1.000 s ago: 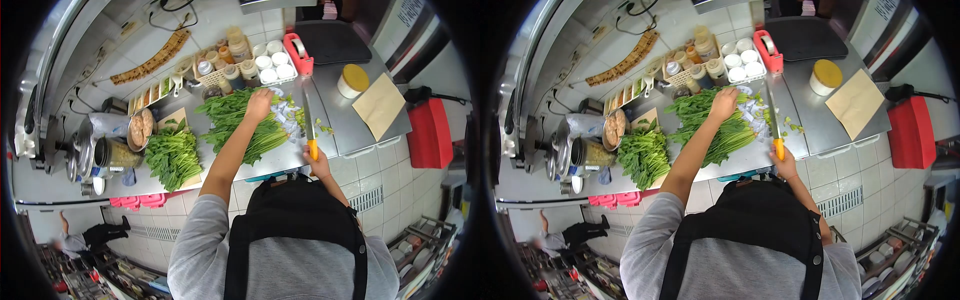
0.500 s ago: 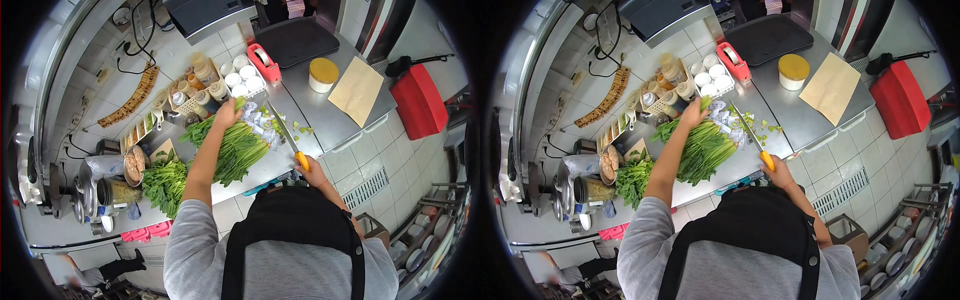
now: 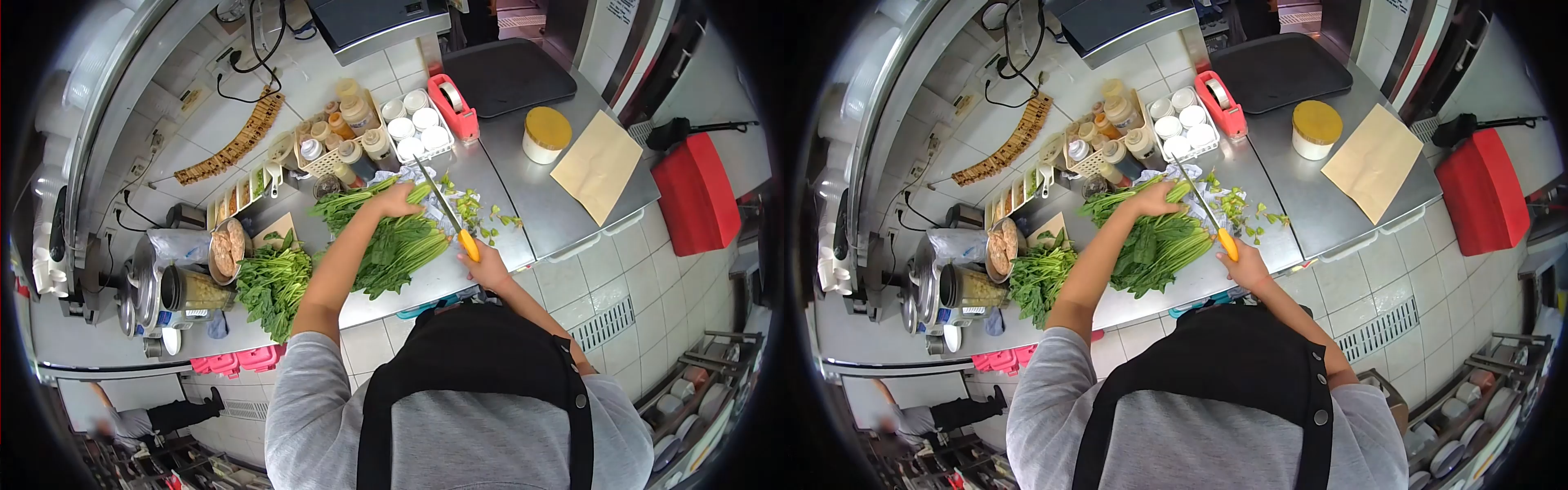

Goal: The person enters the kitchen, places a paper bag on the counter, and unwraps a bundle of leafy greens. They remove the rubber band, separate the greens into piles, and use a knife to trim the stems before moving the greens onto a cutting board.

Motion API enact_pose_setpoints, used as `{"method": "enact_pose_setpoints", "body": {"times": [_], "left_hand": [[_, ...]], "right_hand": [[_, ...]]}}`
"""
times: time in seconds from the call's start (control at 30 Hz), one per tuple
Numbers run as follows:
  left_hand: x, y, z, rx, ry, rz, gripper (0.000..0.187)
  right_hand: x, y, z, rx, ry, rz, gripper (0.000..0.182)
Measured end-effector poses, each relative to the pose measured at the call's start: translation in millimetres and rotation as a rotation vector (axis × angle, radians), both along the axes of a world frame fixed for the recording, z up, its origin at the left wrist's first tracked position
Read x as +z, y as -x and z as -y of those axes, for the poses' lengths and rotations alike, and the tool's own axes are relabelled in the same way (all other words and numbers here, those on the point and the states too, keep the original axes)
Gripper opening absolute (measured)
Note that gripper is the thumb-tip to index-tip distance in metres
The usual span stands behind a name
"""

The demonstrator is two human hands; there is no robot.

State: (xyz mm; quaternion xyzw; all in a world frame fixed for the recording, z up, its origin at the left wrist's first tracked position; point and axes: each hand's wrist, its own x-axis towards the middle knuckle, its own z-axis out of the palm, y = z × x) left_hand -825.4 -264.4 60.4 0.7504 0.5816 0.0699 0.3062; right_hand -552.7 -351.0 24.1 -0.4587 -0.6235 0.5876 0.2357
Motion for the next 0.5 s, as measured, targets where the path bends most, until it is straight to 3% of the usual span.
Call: {"method": "enact_pose_setpoints", "body": {"times": [0.03, 0.07, 0.2, 0.3, 0.37, 0.5], "left_hand": [[-5.7, -0.7, -2.8, -0.007, -0.021, -0.016, 0.044], [-10.9, -1.1, -6.9, 0.073, 0.193, 0.131, 0.032], [-8.9, -7.3, -11.0, 0.099, 0.237, 0.101, 0.021], [-6.5, -11.3, -11.0, 0.072, 0.182, 0.068, 0.025], [-8.6, -16.1, -11.8, 0.068, 0.13, 0.044, 0.028], [-19.6, -5.4, -16.0, 0.117, 0.096, -0.02, 0.039]], "right_hand": [[-0.3, 2.0, -1.2, -0.002, -0.011, 0.014, 0.038], [-0.9, 3.3, -2.8, -0.004, -0.022, 0.028, 0.038], [-5.5, 2.1, -2.0, -0.02, -0.072, 0.024, 0.039], [-12.7, 1.7, -4.7, 0.018, -0.052, 0.128, 0.035], [-34.9, 8.2, -9.3, -0.028, -0.312, 0.106, 0.033], [-30.4, 28.1, -26.9, -0.033, -0.453, 0.157, 0.03]]}}
